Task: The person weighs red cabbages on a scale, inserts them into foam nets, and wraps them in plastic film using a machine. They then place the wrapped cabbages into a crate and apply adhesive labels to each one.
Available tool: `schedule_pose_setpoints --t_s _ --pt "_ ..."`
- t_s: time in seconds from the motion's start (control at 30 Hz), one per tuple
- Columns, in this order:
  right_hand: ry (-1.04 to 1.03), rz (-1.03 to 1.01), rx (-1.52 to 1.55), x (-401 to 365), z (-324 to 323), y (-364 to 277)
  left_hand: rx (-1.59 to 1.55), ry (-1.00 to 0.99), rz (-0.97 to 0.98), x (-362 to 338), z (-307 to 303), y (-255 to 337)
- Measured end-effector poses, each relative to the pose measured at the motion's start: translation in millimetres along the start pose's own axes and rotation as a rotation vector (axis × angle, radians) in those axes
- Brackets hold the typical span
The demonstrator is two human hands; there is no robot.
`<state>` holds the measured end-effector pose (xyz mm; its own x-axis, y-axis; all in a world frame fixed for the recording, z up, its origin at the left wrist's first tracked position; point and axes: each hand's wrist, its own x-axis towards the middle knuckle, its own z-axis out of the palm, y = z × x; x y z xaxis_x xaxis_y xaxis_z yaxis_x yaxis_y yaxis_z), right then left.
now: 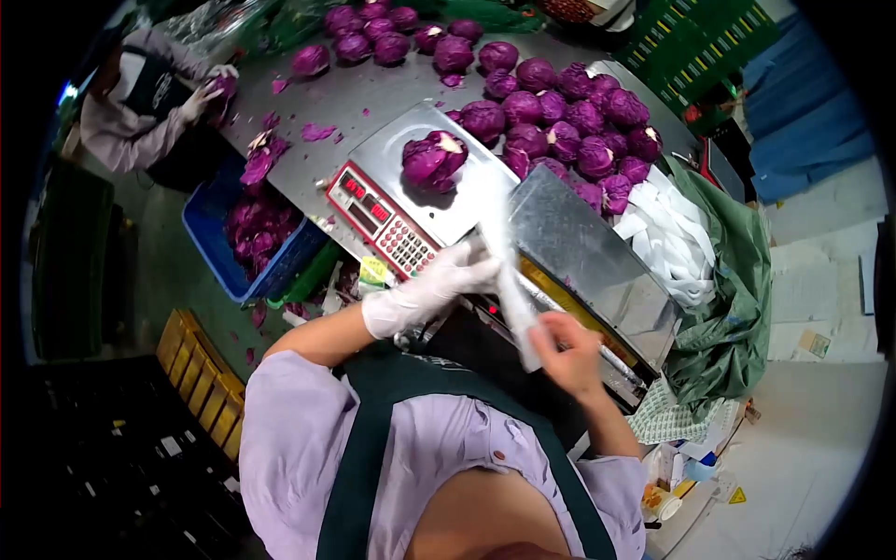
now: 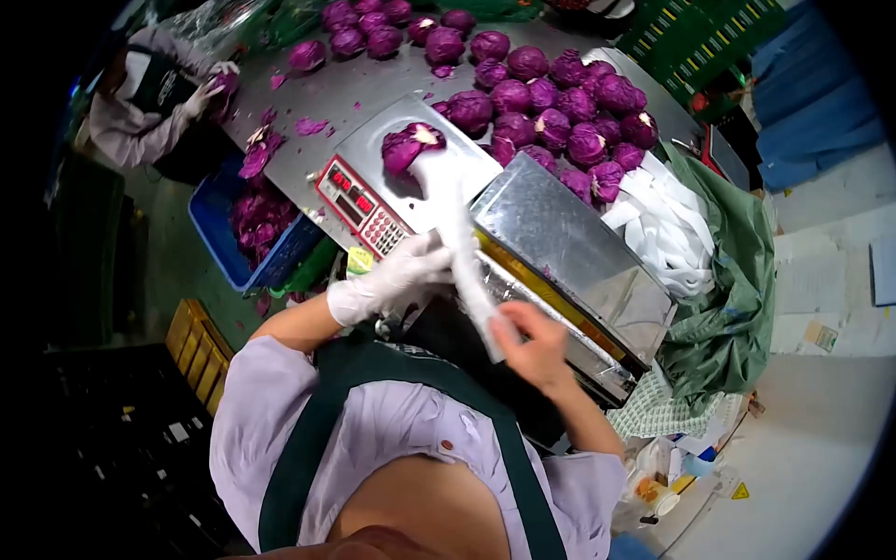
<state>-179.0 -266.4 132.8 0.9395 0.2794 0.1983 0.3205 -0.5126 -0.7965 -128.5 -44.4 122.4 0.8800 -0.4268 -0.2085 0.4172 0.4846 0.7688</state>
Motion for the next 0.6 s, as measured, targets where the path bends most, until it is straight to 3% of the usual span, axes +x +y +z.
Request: schedule_pose_setpoints --t_s 0.07,0.13,0.17,0.23,0.27,0.33,0.37,0.4,0.47,0.53,0.6 --pt "-0.257 0.129 0.055 -3.0 22.3 -4.2 0.02 -0.002 0.056 0.3 -6.9 -15.4" --pt "-0.136 0.215 0.08 11.0 18.2 -17.9 0.411 0.062 0.112 -2.7 -16.7 -12.0" --pt "0.008 0.203 0.38 18.1 20.2 -2.7 0.508 -0.034 0.073 -5.3 -17.5 -6.6" --pt "0.112 0.06 0.447 41.7 13.5 -10.2 0.85 -0.233 0.091 -14.2 -12.9 1.4" --pt "0.155 0.002 0.493 50.1 13.1 -18.1 0.766 -0.366 0.175 -15.1 -11.0 -0.9" --pt "0.124 0.011 0.443 54.4 5.1 -12.7 0.449 -0.562 -0.261 -15.7 -12.3 9.7" --pt "0.1 0.024 0.398 58.7 2.7 -10.6 0.409 -0.555 -0.307 -19.5 -13.1 17.8" --pt "0.095 0.013 0.391 63.0 3.6 -11.8 0.539 -0.511 -0.183 -5.2 -21.1 9.8" --pt "0.248 0.087 0.445 69.1 8.8 -13.0 0.32 -0.273 0.175 10.4 -31.7 0.3" --pt "0.257 0.19 0.503 78.0 25.8 -10.6 0.391 -0.274 0.339 22.5 -29.7 -4.8" --pt "0.295 -0.007 0.35 91.1 53.6 4.9 0.215 -0.233 0.252 16.4 -4.0 -5.0"
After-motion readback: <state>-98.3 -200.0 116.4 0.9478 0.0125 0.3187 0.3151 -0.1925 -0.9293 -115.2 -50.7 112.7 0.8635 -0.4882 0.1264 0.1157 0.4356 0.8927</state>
